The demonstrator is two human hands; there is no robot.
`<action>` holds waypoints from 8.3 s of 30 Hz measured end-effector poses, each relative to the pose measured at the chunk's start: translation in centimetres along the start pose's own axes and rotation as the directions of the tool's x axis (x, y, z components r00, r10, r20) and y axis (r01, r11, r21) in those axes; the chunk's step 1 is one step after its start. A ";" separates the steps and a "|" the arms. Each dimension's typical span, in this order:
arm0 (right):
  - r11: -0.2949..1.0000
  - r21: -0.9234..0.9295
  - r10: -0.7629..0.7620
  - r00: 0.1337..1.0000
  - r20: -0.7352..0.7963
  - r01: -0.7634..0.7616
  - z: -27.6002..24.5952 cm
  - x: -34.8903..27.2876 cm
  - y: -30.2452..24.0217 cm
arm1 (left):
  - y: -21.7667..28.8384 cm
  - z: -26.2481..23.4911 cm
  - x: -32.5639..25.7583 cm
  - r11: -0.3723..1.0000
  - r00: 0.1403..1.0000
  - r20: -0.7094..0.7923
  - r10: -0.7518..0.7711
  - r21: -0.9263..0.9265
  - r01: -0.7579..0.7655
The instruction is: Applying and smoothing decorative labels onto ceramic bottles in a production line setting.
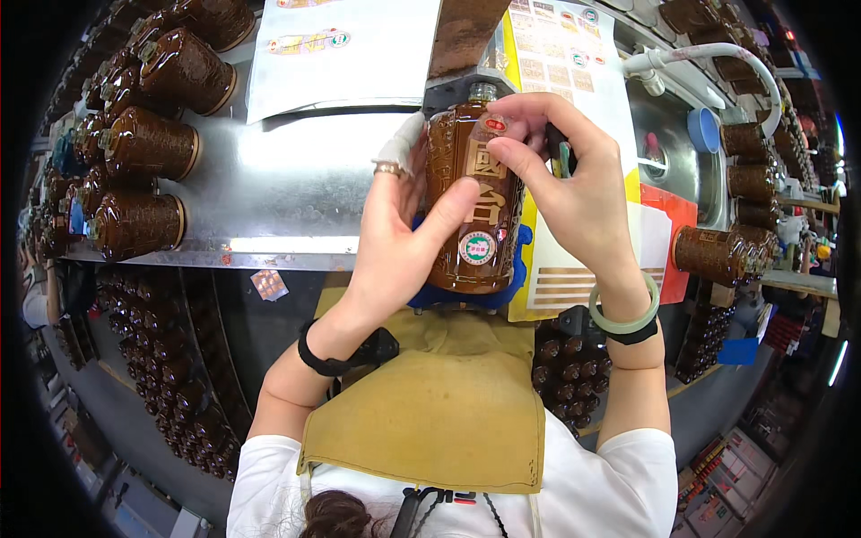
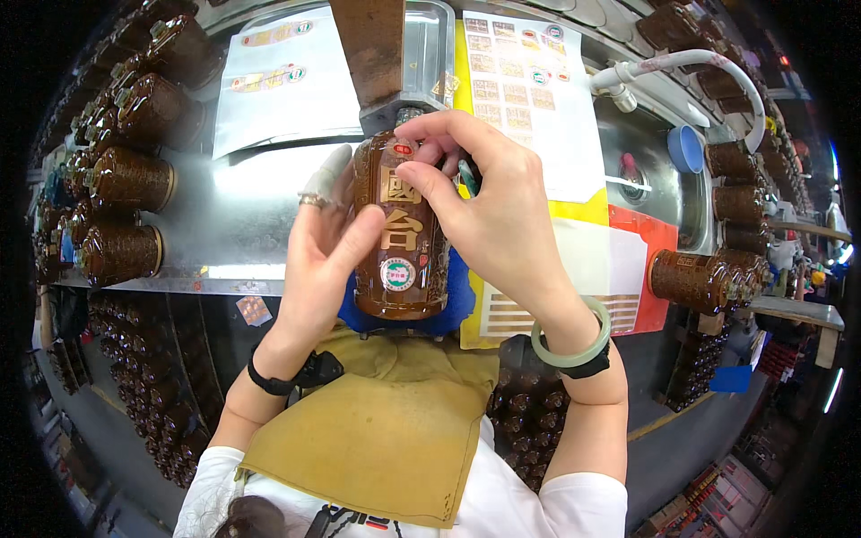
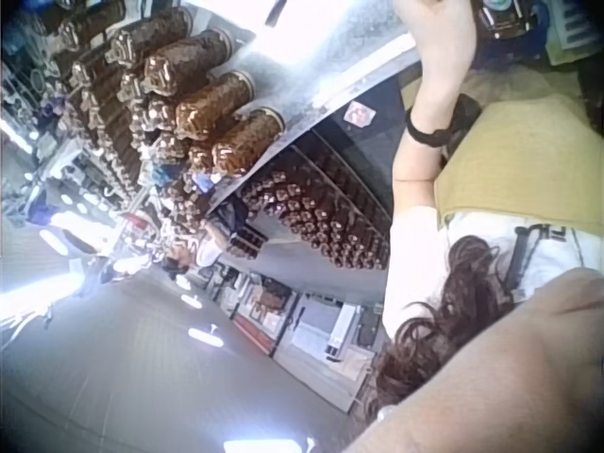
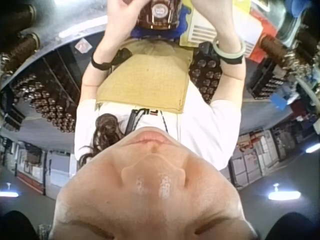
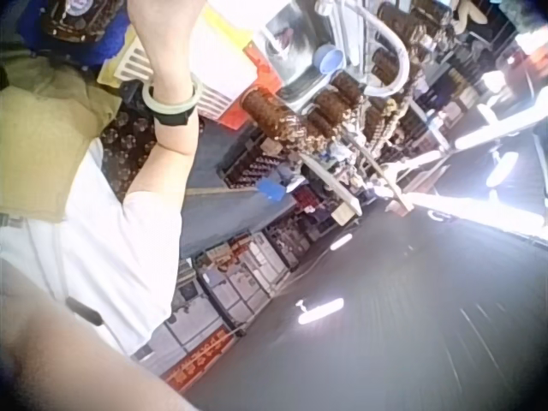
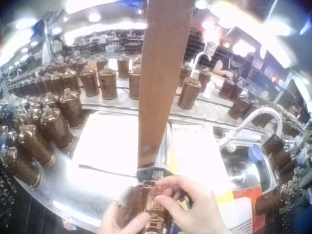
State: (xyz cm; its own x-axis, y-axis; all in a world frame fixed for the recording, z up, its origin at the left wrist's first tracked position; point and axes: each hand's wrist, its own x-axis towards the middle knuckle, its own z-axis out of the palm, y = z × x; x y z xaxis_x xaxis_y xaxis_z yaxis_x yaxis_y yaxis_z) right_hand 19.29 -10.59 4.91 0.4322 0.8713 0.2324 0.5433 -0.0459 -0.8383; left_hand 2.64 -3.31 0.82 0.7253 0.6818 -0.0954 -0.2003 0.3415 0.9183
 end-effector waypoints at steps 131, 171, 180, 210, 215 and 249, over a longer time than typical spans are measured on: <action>0.865 -0.068 -0.448 0.826 0.342 0.497 -1.2 -5.0 -1.7 | 0.4 -1.0 0.6 0.979 0.979 -0.087 -0.185 -0.104 0.175; 0.883 0.394 0.344 0.923 -0.171 -0.256 2.9 -0.5 1.9 | -0.2 0.7 5.3 0.984 0.981 -0.093 -0.169 -0.075 0.162; 0.935 0.262 0.306 0.917 -0.256 -0.239 3.7 -0.5 2.6 | -1.4 0.9 5.8 0.996 0.992 -0.099 -0.073 -0.058 0.068; 0.804 0.535 0.383 0.914 -0.131 -0.260 2.8 -2.5 2.0 | -2.0 0.0 4.8 0.968 0.975 -0.069 0.210 0.156 -0.197; 0.784 0.576 0.370 0.919 -0.134 -0.231 3.2 -2.7 2.9 | -1.1 -2.9 4.2 0.459 0.818 0.416 0.397 0.682 -0.569; 0.668 0.666 0.483 0.874 -0.048 -0.332 2.0 -4.0 3.3 | -1.0 -4.3 2.3 0.219 0.696 0.639 0.329 0.665 -0.714</action>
State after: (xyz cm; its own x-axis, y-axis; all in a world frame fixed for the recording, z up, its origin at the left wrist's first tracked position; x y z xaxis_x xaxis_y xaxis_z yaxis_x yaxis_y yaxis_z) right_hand 17.93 -13.27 0.25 0.6750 0.7160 -0.1781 -0.2605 0.0055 -0.9655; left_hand 1.63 0.70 -1.94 0.8594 0.1733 0.4811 -0.1240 -0.8421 0.5249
